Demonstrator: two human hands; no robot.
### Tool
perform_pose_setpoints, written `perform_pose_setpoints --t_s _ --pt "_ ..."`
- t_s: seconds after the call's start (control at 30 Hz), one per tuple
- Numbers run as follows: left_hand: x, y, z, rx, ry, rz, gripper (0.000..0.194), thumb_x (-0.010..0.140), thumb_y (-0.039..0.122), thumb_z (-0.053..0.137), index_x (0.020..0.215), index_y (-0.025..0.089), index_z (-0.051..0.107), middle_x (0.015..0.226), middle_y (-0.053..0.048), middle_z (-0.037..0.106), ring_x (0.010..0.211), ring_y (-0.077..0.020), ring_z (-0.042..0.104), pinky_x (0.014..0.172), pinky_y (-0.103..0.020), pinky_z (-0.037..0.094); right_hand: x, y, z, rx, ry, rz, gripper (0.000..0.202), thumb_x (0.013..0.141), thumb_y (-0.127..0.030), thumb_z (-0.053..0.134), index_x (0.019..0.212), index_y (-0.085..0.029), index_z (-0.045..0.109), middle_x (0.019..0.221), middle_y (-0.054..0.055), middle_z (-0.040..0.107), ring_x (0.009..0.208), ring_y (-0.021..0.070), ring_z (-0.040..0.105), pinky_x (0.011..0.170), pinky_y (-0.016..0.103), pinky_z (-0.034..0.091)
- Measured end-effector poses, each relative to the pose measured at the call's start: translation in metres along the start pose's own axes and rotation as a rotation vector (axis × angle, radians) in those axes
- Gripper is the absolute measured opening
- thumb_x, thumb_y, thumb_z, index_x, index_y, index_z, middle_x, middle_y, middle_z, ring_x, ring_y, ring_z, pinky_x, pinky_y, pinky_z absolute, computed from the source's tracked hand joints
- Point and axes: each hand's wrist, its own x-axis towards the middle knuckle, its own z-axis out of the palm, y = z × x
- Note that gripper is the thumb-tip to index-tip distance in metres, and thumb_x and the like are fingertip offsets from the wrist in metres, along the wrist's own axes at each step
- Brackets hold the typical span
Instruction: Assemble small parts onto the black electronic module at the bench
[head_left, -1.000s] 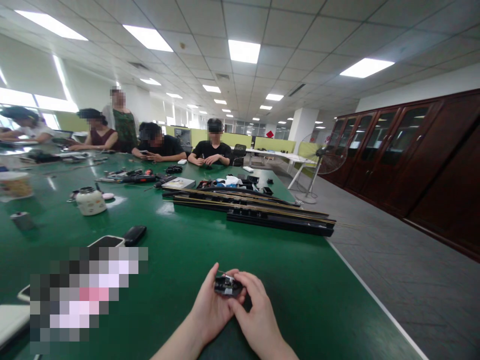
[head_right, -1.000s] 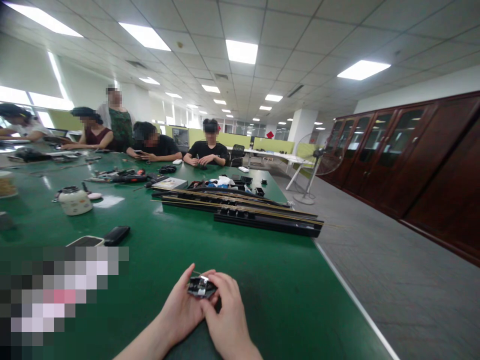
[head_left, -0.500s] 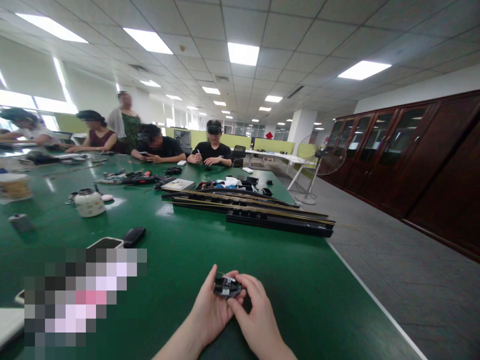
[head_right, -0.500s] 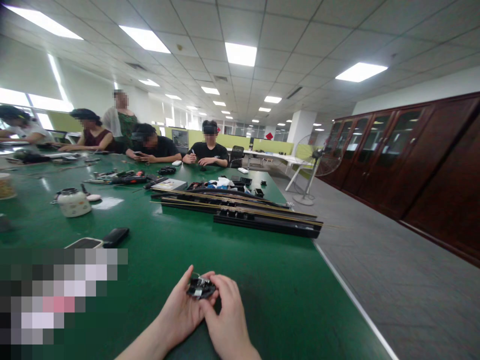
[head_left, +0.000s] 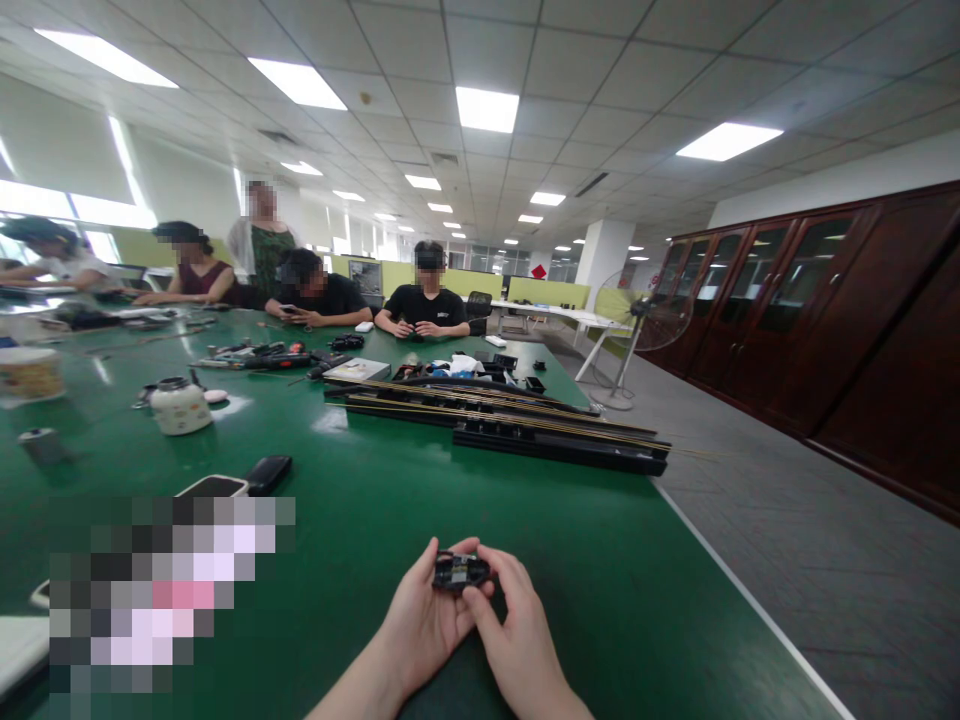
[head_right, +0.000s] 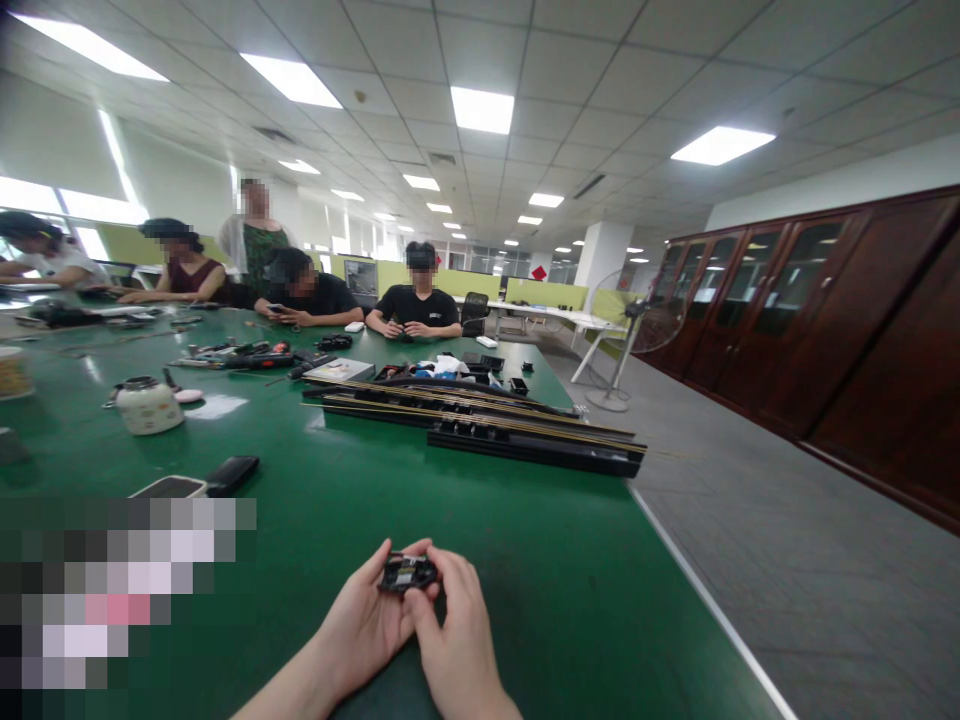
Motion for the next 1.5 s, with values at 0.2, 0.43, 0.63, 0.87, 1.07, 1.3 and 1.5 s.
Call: perform_pose_setpoints --t_s 0.2,0.43,0.63,0.87,1.07,1.3,1.5 --pt "-0.001 -0.001 0.001 0.017 0.020 0.008 0.033 0.079 0.037 0.047 0.101 0.014 0.052 0.084 -0.011 0.067 0.063 -0.0187 0.065 0.059 -0.026 0.048 0.001 -0.002 0.000 0.023 -0.019 0.027 0.032 0.077 -0.019 0.051 0.109 -0.022 0.052 0.108 0.006 0.057 0.102 0.0188 0.053 0.090 0.032 0.043" --pt "0.000 -0.001 0.000 -0.005 -0.005 0.006 0.031 0.078 0.041 0.047 0.093 0.014 0.055 0.078 -0.010 0.067 0.061 -0.0178 0.064 0.057 -0.025 0.047 0.001 -0.005 -0.001 0.050 -0.051 0.025 0.035 0.077 -0.016 0.049 0.112 -0.022 0.050 0.111 0.007 0.056 0.105 0.0195 0.051 0.092 0.034 0.041" --pt "0.002 -0.002 -0.002 -0.004 -0.047 -0.032 0.035 0.077 0.044 0.047 0.089 0.013 0.056 0.075 -0.011 0.066 0.061 -0.0174 0.063 0.058 -0.024 0.046 0.001 -0.008 -0.001 0.072 -0.045 0.003 0.036 0.075 -0.013 0.051 0.110 -0.023 0.052 0.108 0.005 0.058 0.102 0.0199 0.053 0.090 0.034 0.043" --pt "0.000 -0.002 -0.002 -0.002 -0.089 -0.054 0.035 0.076 0.046 0.048 0.082 0.013 0.058 0.075 -0.011 0.067 0.065 -0.0182 0.064 0.058 -0.024 0.045 0.000 -0.011 -0.002 0.091 -0.031 -0.021 0.035 0.075 -0.012 0.049 0.108 -0.024 0.052 0.106 0.005 0.059 0.100 0.0193 0.054 0.088 0.033 0.044" --pt "-0.001 -0.001 0.001 0.006 -0.102 -0.071 0.041 0.075 0.051 0.046 0.087 0.013 0.059 0.080 -0.012 0.067 0.069 -0.0193 0.064 0.064 -0.027 0.045 0.001 -0.010 -0.002 0.091 -0.042 -0.007 0.033 0.078 -0.013 0.046 0.109 -0.024 0.050 0.107 0.005 0.057 0.101 0.0181 0.053 0.089 0.032 0.043" --pt "-0.003 -0.003 0.003 0.039 -0.056 -0.065 0.048 0.074 0.055 0.044 0.090 0.012 0.059 0.082 -0.014 0.068 0.075 -0.0229 0.064 0.071 -0.034 0.044 0.001 -0.007 -0.002 0.093 -0.013 -0.047 0.031 0.079 -0.015 0.045 0.108 -0.022 0.051 0.105 0.006 0.059 0.099 0.0181 0.055 0.088 0.031 0.045" --pt "-0.002 -0.003 0.004 0.015 -0.024 -0.080 0.043 0.076 0.050 0.046 0.083 0.010 0.061 0.079 -0.014 0.068 0.077 -0.0226 0.064 0.073 -0.032 0.044 0.000 0.001 0.001 0.042 0.013 -0.067 0.033 0.079 -0.016 0.046 0.112 -0.022 0.051 0.107 0.006 0.060 0.100 0.0183 0.056 0.087 0.030 0.046"
